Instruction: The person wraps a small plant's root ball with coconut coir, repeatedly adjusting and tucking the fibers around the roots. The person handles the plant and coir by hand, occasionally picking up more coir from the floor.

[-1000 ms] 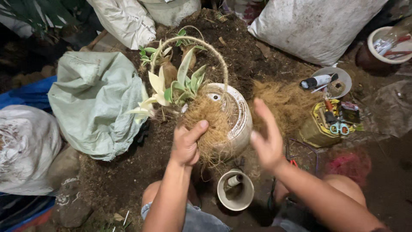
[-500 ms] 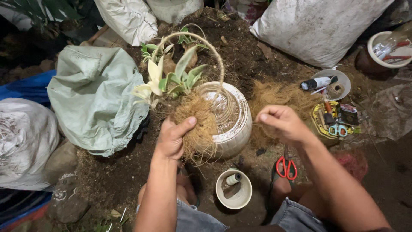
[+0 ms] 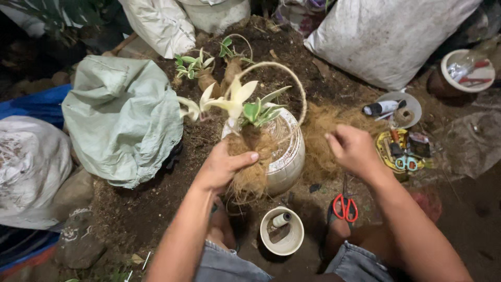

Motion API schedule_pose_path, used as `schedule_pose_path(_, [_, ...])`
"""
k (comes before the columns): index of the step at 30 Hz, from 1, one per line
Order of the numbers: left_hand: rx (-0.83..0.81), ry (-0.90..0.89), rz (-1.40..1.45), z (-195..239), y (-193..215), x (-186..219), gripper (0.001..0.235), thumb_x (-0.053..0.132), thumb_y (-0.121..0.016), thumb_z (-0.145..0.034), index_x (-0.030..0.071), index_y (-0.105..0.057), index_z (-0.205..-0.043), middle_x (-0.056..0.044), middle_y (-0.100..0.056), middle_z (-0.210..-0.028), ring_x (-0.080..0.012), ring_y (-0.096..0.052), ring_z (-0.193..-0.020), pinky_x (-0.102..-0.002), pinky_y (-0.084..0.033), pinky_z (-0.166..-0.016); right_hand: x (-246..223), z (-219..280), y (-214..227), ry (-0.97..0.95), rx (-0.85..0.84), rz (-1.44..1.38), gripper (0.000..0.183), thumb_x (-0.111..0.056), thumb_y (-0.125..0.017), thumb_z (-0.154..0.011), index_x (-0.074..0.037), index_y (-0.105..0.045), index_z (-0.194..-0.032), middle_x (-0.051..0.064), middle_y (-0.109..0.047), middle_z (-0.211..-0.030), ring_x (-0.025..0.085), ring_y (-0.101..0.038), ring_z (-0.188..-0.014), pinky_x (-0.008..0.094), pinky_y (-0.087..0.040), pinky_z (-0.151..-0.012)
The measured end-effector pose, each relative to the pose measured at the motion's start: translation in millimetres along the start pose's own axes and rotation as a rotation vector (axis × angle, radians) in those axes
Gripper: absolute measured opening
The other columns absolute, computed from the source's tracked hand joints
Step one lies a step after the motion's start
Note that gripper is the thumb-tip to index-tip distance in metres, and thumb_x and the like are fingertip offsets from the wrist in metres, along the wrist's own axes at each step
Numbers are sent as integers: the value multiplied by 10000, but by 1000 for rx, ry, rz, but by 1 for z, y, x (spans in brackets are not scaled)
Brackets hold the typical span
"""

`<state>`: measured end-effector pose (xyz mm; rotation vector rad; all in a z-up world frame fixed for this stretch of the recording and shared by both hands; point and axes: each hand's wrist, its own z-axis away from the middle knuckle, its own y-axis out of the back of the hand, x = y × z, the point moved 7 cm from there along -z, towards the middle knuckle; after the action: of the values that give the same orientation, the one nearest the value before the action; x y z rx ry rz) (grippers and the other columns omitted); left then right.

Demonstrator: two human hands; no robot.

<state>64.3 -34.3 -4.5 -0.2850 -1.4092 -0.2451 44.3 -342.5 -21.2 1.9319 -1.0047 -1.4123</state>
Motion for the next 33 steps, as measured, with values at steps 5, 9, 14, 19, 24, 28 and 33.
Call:
schedule_pose_path(5, [48, 96, -537, -14, 15, 15, 821, 248, -907, -679, -59, -501, -1323, -208, -678, -1258, -288, -669, -1158, -374, -507, -1043, -40, 42, 6, 191, -160, -33, 104, -137, -705, -807, -50, -652, -827, 148, -642, -755, 349, -648, -676, 439, -519, -599])
schedule_pose_path(9, [126, 49, -889, -8, 21, 42, 775, 265, -912, -698, -45, -508, -1282, -223, -647, -1243, -317, -637, -1167, -408, -481, -1029, -69, 72, 32, 279, -252, 26, 172, -152, -729, -797, -58, -590, -757, 114, -572, -725, 336, -617, -675, 447, -496, -599])
schedule_pose_path(14, [96, -54, -1215, 7, 6, 72, 641, 218, -903, -703, -43, -561, -1178, -256, -636, -1171, -412, -621, -1123, -476, -501, -953, -109, 99, 96, 479, -295, -41, 251, -129, -751, -677, -66, -683, -911, 86, -568, -719, 290, -618, -597, 408, -494, -514])
schedule_pose_path(19, [1, -41, -1459, 26, -9, 77, 596, 174, -868, -721, -58, -546, -1167, -238, -645, -1116, -394, -652, -1038, -469, -534, -903, -138, 117, 177, 667, -61, 173, 383, -106, -753, -684, -88, -698, -1063, 99, -628, -802, 269, -614, -646, 406, -474, -547])
schedule_pose_path(24, [18, -394, -1461, 58, -33, 92, 635, 131, -889, -592, -18, -583, -1128, -216, -638, -1047, -426, -611, -957, -509, -496, -837, -139, 118, 229, 713, 1, 309, 566, -175, -796, -604, -64, -717, -1153, 139, -663, -812, 265, -560, -607, 399, -430, -532])
schedule_pose_path(28, [43, -545, -1530, 77, -48, 94, 420, 53, -743, -680, 14, -611, -1077, -186, -619, -1033, -382, -610, -961, -495, -486, -830, -130, 115, 251, 522, 138, 281, 509, -156, -770, -854, -49, -657, -1339, 120, -626, -915, 223, -532, -700, 339, -411, -630])
schedule_pose_path(33, [39, -671, -1588, 94, -62, 101, 342, 30, -594, -793, 31, -649, -1131, -158, -595, -988, -336, -601, -923, -446, -468, -785, -122, 103, 249, 438, -10, 236, 500, -86, -775, -864, -90, -670, -1353, 32, -604, -739, 155, -538, -627, 280, -449, -566])
